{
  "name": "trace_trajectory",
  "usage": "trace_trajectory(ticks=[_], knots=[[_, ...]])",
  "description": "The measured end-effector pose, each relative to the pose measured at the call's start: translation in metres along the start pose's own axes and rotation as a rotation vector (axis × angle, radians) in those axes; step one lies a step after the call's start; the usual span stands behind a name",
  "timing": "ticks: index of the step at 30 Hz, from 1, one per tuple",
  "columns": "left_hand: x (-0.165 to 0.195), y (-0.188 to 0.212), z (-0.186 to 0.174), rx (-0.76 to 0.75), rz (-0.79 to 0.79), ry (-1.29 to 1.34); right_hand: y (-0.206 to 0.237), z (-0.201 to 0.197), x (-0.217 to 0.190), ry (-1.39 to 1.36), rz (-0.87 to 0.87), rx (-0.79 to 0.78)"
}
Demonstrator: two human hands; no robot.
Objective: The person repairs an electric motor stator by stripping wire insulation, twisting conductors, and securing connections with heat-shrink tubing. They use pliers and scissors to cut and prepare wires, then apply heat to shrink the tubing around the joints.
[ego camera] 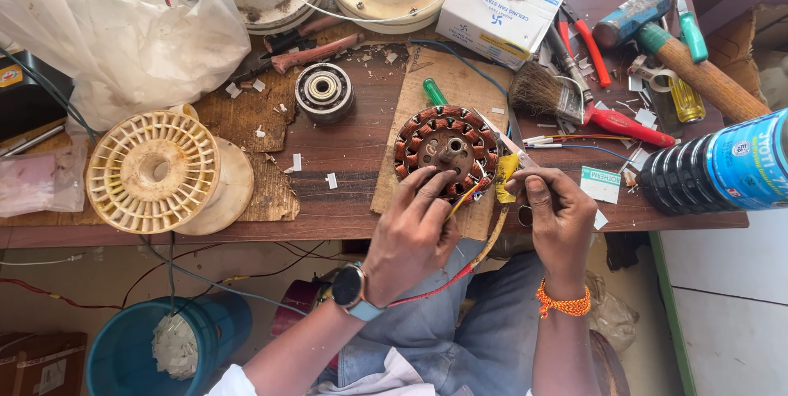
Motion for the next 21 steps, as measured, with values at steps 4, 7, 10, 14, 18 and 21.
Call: trace_trajectory(ticks=[4,7,10,14,18,21], knots=[[-0.014,-0.006,-0.011,-0.005,-0.084,0.233,0.001,-0.001,0.001,-0.001,-0.003,-0.001],[-0.025,-0.011,-0.017,-0.022,-0.156,0.369,-0.001,-0.002,0.002,-0.004,-0.007,-0.006],[-0.030,-0.014,-0.019,-0.044,-0.200,0.429,0.000,-0.003,0.003,-0.019,-0.015,-0.021],[-0.030,-0.017,-0.015,-0.032,-0.194,0.378,0.002,-0.006,0.001,-0.037,-0.085,-0.072],[-0.028,-0.016,-0.012,-0.018,-0.154,0.336,0.001,-0.006,-0.003,0.002,-0.101,-0.113],[-0.027,-0.016,-0.011,-0.031,-0.156,0.316,0.000,-0.004,-0.007,0.063,-0.139,-0.141]])
Point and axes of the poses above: each hand's wrist, its own y-axis away from the middle knuckle, its own z-axis out of the palm, x = y × z, the point moved 2 cm from there along -y, towards the middle knuckle, and after that the axes turned 3 degrees about x, right-handed, at the moved point
